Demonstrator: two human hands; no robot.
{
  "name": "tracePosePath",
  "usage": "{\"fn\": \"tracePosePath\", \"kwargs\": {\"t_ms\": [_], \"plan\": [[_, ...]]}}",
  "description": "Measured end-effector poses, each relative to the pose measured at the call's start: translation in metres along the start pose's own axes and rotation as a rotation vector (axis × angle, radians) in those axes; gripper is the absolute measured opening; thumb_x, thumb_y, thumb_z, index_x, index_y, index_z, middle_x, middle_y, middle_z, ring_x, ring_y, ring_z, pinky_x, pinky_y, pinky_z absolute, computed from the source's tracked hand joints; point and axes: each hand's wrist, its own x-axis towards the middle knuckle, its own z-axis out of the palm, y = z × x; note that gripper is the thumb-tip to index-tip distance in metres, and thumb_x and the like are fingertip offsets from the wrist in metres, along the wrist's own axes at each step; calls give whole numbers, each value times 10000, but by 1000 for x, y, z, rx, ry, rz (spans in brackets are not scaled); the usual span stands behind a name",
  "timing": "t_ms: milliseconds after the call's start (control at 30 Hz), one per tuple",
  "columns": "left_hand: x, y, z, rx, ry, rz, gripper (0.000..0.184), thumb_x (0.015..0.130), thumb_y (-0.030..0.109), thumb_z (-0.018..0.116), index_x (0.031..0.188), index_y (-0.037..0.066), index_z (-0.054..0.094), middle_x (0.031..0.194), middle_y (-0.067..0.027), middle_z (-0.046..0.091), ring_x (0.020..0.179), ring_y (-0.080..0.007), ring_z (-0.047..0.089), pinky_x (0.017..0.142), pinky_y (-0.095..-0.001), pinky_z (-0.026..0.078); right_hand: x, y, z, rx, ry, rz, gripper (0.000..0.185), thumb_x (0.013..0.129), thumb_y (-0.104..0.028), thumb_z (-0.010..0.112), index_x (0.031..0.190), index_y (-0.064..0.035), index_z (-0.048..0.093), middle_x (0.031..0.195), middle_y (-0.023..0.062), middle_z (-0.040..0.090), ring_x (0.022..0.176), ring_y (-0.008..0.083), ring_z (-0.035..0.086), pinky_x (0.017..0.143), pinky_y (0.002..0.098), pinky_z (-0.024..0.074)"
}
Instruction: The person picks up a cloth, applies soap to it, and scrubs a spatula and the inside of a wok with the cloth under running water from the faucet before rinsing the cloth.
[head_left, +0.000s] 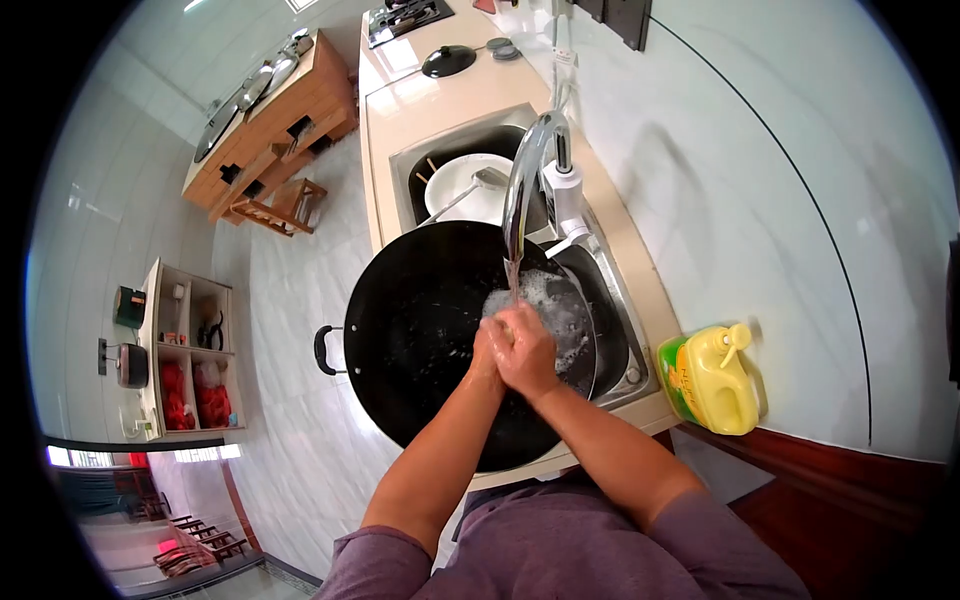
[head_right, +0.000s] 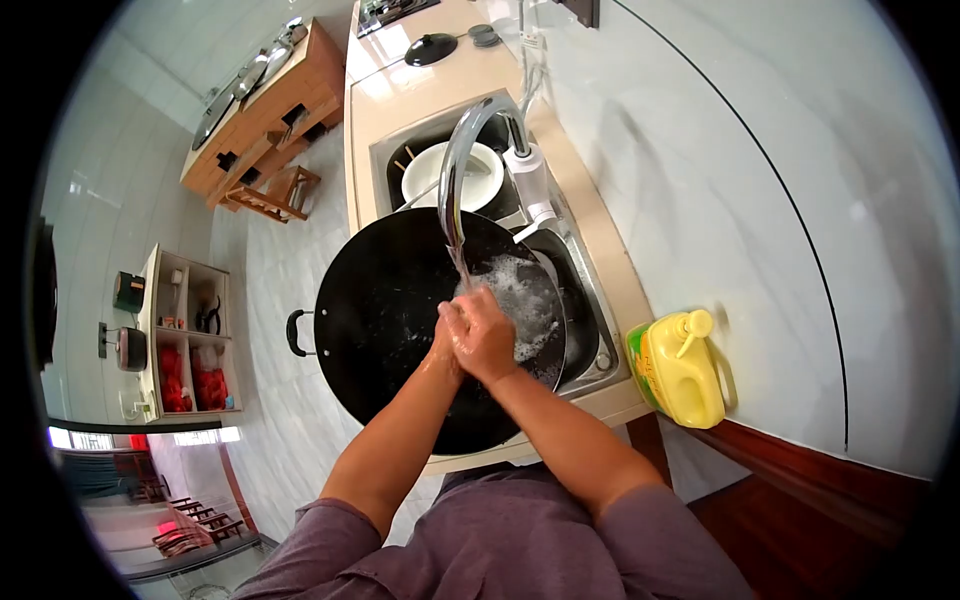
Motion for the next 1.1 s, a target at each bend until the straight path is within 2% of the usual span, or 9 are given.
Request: {"fn": "tracePosePath", "kwargs": {"t_ms": [100,267,367,467,633,733,867,967,1100], "plan": [[-14,9,66,241,504,-18,191,1025,145,588,1169,28,635,1118,-105,667,970,-204,670,819,-333,564,18,55,12,-31,-31,79,198,976,-247,675,989,-50,661,857,173,598,834,409,627,760,432,516],[-22,25,104,302,476,294,316,1067,126,543,1352,-1,593,1130,-75,672,994,-180,671,881,-323,563,18,110,19,410,29,753,274,1011,-298,671,1009,-24,667,896,97,665,829,200,640,758,375,519],[-17,28,98,326,467,345,340,1061,114,552,1379,-3,579,1150,-77,668,986,-172,667,896,-314,557,15,62,-18,936,149,746,225,1028,-242,659,1004,-19,676,910,46,664,868,97,585,781,298,496],[-10,28,95,267,504,207,271,1071,135,545,1296,-5,601,1158,-66,682,1046,-206,681,923,-317,560,6,8,-31,642,71,504,120,1003,-150,666,977,-34,680,945,37,655,894,126,613,835,279,491],[38,-10,-46,-616,-297,-259,356,1074,263,559,1337,26,593,1113,-71,680,916,-208,658,779,-334,549,5,-29,-7,108,-74,-183,155,934,-172,721,876,-51,645,841,143,619,824,383,640,778,441,521],[-16,28,108,271,720,-144,199,1053,231,576,1092,64,678,1003,-34,696,827,-183,666,712,-309,548,20,32,6,1,-90,74,215,946,-219,716,844,-51,630,831,177,625,831,432,633,718,474,517],[-2,20,68,422,368,78,304,1060,276,566,1222,38,664,1068,-73,707,933,-210,697,787,-369,577,34,80,10,33,76,137,249,971,-240,688,855,-29,626,818,210,636,812,436,638,689,466,508],[5,18,65,594,498,261,409,1049,284,608,1351,9,599,1131,-75,692,950,-209,693,791,-355,574,33,90,-5,55,60,405,282,989,-259,674,861,-15,614,811,203,638,768,395,636,684,437,500],[-10,44,111,821,565,-116,543,1035,435,644,1405,44,575,1203,-88,668,998,-218,682,835,-375,572,34,68,-25,358,-4,410,432,1040,-390,618,923,25,643,833,127,678,720,251,618,668,393,486]]}}
